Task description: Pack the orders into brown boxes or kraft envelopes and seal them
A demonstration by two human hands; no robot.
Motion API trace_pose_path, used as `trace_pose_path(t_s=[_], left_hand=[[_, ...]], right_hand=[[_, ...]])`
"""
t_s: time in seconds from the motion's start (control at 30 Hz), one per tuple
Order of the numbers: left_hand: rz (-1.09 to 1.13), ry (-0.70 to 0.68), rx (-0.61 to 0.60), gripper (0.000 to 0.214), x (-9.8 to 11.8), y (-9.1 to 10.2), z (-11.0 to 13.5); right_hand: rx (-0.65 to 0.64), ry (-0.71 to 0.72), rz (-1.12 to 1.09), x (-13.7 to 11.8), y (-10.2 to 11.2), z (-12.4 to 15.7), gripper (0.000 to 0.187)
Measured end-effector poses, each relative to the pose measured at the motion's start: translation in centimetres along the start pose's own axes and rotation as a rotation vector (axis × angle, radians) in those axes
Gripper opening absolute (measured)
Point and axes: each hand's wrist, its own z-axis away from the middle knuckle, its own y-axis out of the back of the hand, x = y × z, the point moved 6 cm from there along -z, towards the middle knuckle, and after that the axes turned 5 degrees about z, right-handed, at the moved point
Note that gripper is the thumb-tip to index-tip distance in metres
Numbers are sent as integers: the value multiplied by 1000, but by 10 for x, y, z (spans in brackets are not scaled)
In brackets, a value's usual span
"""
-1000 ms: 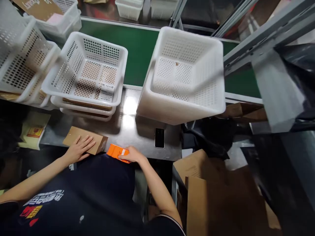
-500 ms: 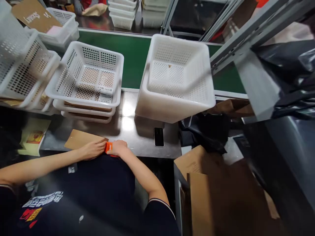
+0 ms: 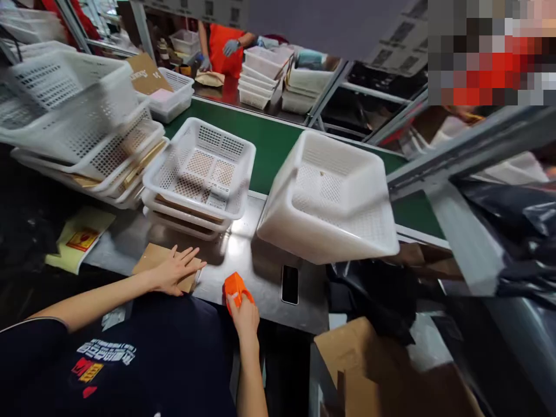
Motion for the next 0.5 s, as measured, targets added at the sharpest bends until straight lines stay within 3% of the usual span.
trace_pose_path(t_s=[0.07,0.17,0.27,0.33,0.43,0.5], left_hand=[[63,132,109,111,-12,15,24],[246,303,431,113,-25,29,61],[573,500,717,117,-52,18,92],[808,613,807,112,-77,-1,100],[1016,743,757,93,-111,-30,92],[1005,793,697,87,-119,-44,83]], right_hand=[[77,6,76,4,-9,-7,47],[149,36,161,-3,-14,-24,41],[197,43,179,-15,8,-35,39],[358,113,66,-35,51,-39,43],[647,407,-210,-98,141,-43,43],[627,592,-312,-158,193,-57,42]])
